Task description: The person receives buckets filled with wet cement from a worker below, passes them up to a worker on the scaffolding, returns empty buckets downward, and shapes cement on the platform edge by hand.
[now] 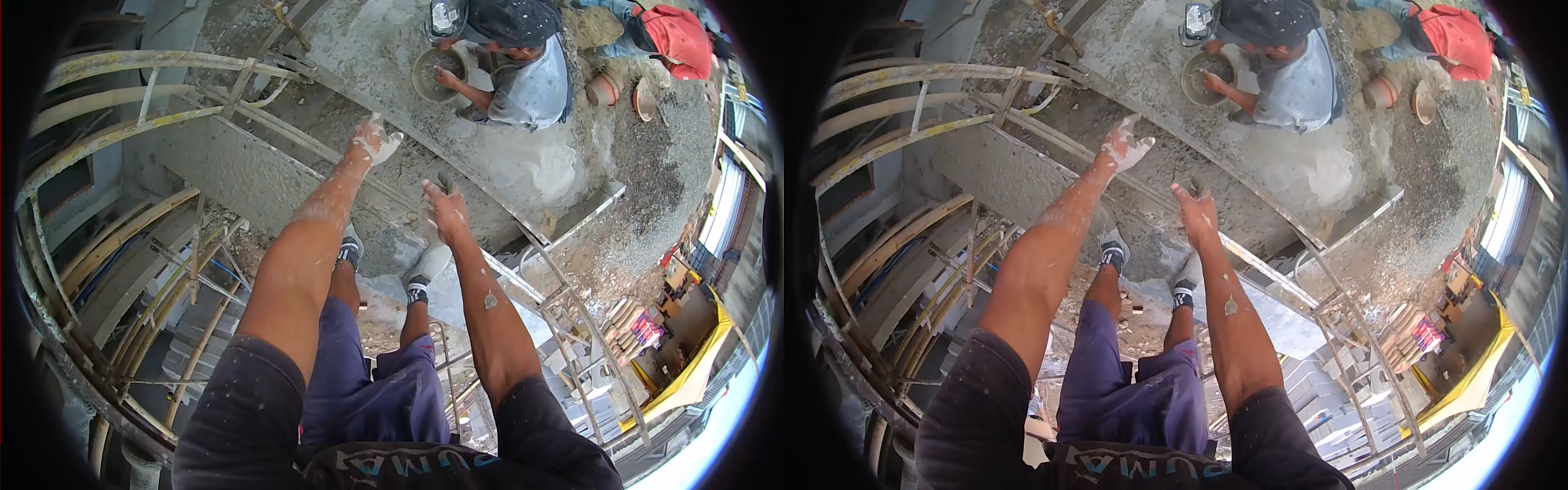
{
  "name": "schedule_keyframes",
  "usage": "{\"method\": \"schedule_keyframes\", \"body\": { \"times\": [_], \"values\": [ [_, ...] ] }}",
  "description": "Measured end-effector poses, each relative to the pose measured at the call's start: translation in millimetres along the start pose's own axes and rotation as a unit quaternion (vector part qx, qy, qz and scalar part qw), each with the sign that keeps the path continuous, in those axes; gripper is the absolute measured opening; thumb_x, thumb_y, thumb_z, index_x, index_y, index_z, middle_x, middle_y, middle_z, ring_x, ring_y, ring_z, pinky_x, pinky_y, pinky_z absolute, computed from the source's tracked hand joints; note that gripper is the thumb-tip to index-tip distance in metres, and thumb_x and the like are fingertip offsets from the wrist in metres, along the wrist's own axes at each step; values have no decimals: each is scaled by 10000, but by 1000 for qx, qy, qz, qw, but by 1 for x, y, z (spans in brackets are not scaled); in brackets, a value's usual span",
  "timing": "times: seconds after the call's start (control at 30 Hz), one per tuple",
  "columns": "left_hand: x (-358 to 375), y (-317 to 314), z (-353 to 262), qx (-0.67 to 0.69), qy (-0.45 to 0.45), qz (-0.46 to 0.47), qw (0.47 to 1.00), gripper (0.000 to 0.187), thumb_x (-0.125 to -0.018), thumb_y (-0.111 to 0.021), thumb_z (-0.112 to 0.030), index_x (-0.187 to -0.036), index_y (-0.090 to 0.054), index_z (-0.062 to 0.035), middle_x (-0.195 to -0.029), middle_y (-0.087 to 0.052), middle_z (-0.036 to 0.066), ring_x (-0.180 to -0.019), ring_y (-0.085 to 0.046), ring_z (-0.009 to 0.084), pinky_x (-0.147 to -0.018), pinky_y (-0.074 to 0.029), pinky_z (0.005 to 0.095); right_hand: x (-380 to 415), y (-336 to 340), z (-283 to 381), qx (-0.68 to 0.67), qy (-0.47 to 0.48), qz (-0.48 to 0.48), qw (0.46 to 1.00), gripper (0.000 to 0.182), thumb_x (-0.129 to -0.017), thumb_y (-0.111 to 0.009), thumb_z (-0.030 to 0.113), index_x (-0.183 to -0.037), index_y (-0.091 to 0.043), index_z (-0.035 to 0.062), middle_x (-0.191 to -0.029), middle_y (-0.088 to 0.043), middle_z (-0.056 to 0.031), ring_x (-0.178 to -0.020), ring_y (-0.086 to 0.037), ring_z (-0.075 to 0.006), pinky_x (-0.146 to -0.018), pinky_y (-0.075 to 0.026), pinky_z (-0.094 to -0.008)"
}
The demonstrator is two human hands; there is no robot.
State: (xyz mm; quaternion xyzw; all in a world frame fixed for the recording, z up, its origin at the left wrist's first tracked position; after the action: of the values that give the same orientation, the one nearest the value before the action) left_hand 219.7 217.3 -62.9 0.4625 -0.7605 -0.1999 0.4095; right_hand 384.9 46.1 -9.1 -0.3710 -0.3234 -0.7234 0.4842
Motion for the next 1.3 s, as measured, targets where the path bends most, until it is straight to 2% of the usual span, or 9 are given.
{"method": "schedule_keyframes", "body": {
  "times": [0.17, 0.43, 0.53, 0.6, 0.67, 0.8, 0.93, 1.07, 1.3],
  "values": [
    [-6, 0, -22, -94, 8, 25, 995, 714, -789, -671, -442, -1306, -469, 8, -1296, -505, 246, -1212, -479, 388, -1020, -397, 420, -1, 4, 24, -74, -18, 27, 997, 764, -786, -722, 350, -1369, -364, 9, -1320, -469, -149, -1122, -504, -279, -789, -489, -417],
    [-6, 4, -53, -323, -137, 11, 937, 671, -794, -632, -481, -1357, -454, -160, -1388, -452, 149, -1317, -387, 309, -1072, -340, 452, 70, 10, -46, 20, -94, 68, 993, 491, -813, -706, 335, -1191, -563, 56, -988, -643, -60, -857, -605, -166, -688, -506, -303],
    [14, -19, -54, -299, -211, 232, 901, 363, -858, -565, -315, -1164, -608, -125, -1252, -572, 126, -1150, -552, 315, -974, -438, 457, 121, 21, -92, -11, -146, 76, 986, 472, -846, -682, 278, -1219, -555, 17, -946, -641, -43, -760, -603, -119, -601, -484, -261],
    [47, -23, -52, -306, -214, 343, 862, 279, -835, -569, -267, -1051, -657, -114, -1047, -664, 144, -981, -639, 317, -860, -500, 434, 153, 39, -119, 53, -158, 90, 982, 372, -866, -645, 302, -1137, -588, 53, -918, -645, -17, -804, -606, -123, -699, -499, -290],
    [87, -15, -51, -172, -296, 302, 890, 372, -742, -663, -432, -855, -663, -78, -819, -669, 169, -799, -644, 360, -713, -517, 425, 189, 63, -138, 84, -166, 72, 980, 386, -870, -641, 305, -1147, -585, 43, -914, -658, -39, -796, -618, -126, -680, -506, -290],
    [139, -9, -38, -95, -239, 295, 920, 401, -725, -671, -418, -880, -660, -48, -799, -662, 184, -756, -633, 384, -683, -512, 440, 243, 118, -187, 97, -174, 20, 980, 378, -870, -642, 289, -1140, -586, 30, -922, -667, -70, -809, -633, -145, -664, -518, -297],
    [209, 49, -95, -95, -148, 332, 927, 408, -725, -670, -407, -888, -657, -33, -798, -655, 198, -724, -624, 373, -657, -496, 436, 281, 163, -225, 51, -182, -14, 982, 367, -869, -640, 265, -1137, -583, 22, -931, -664, -79, -790, -633, -159, -648, -517, -299],
    [293, 158, -156, 51, -6, 225, 973, 400, -751, -697, -390, -824, -637, -1, -670, -626, 95, -633, -596, 222, -568, -445, 383, 301, 174, -196, 13, -154, -23, 988, 409, -852, -661, 269, -1170, -557, 33, -922, -654, -71, -787, -626, -161, -646, -508, -298],
    [456, 357, -249, 269, 159, 57, 948, 303, -796, -716, -311, -666, -527, -113, -559, -433, -36, -493, -403, 92, -484, -351, 294, 316, 72, -92, -55, -115, 252, 959, 599, -810, -728, 354, -1277, -487, 68, -1182, -579, -81, -1024, -574, -211, -841, -483, -414]
  ]
}}
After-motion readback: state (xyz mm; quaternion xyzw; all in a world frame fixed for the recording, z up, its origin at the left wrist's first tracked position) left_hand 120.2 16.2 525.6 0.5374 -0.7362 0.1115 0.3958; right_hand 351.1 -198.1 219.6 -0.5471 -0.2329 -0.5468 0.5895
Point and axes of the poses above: each hand's wrist, its own x-axis away from the middle knuckle, its own y-axis out of the back of the hand, z = x × y, the point moved 8 cm from there along -x, towards the middle knuckle
